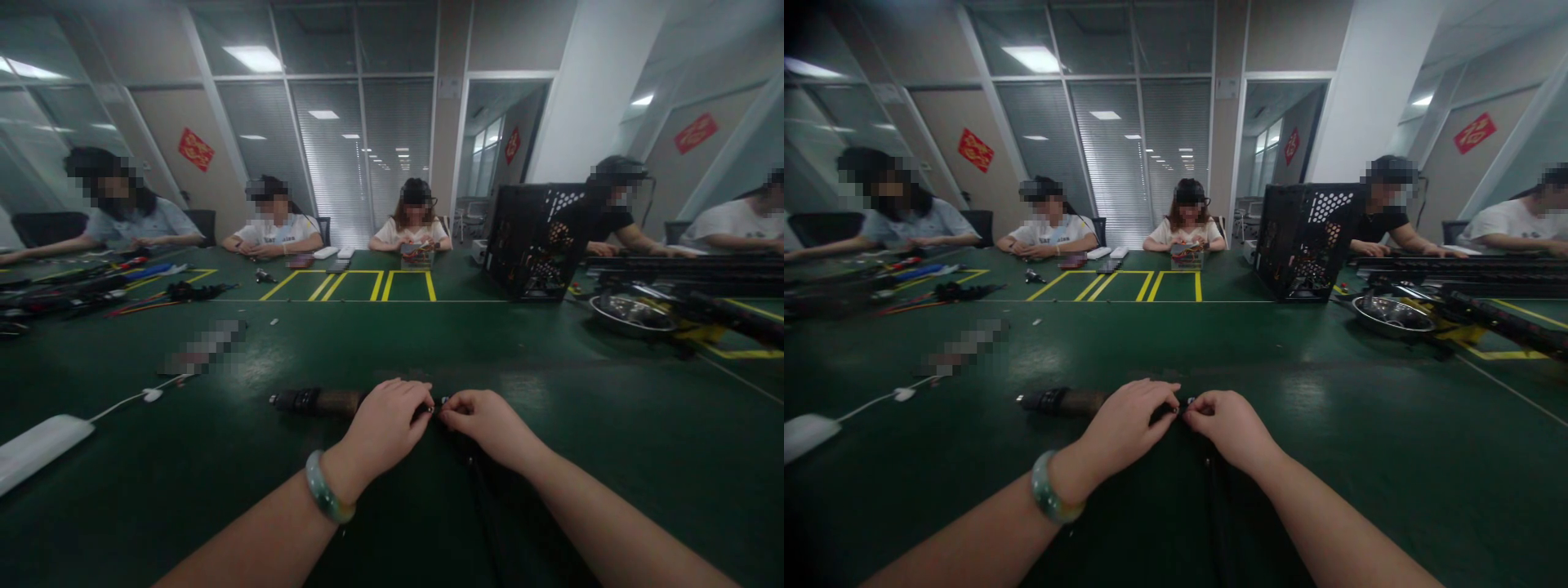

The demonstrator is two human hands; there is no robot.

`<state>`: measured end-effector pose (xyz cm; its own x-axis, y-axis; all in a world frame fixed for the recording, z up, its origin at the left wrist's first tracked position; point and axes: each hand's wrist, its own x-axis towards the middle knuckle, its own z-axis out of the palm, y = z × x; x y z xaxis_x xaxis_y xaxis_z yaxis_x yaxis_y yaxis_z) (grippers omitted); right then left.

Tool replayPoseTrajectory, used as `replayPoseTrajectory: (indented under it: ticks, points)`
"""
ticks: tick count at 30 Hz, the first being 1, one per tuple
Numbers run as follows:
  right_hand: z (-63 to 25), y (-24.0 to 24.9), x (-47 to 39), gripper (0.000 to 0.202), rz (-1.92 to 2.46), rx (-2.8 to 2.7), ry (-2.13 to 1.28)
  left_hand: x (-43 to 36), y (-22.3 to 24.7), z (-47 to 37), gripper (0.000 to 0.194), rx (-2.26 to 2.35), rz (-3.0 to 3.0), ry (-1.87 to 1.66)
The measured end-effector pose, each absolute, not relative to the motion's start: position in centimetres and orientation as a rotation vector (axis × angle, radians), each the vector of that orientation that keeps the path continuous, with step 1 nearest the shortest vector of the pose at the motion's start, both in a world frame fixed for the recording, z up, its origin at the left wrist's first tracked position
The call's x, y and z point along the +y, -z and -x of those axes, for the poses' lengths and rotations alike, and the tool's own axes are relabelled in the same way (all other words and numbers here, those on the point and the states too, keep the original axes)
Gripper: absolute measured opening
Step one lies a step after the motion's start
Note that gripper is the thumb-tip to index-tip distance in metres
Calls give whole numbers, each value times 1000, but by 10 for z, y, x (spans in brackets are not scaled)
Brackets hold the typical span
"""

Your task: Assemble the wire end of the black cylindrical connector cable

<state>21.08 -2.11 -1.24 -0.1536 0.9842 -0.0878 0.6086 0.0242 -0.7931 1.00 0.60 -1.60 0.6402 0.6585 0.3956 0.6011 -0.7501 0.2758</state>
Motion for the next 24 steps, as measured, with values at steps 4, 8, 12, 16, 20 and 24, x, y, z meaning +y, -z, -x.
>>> replayPoseTrajectory:
  ticks: [4,8,12,16,20,24]
  points:
    - [-210,13,-21,19,1616,-1798,-989,4,13,-10,8,1081,-2733,-715]
    - [-210,14,-21,18,1623,-1783,-1007,4,12,-10,7,1064,-2728,-715]
    - [-210,12,-22,19,1633,-1805,-988,5,12,-9,6,1035,-2741,-715]
    - [-210,13,-21,19,1619,-1815,-987,4,10,-9,6,1006,-2775,-727]
    - [-211,15,-20,19,1589,-1835,-986,3,10,-10,5,1012,-2798,-752]
    - [-211,13,-20,19,1586,-1847,-975,3,11,-11,5,1037,-2787,-774]
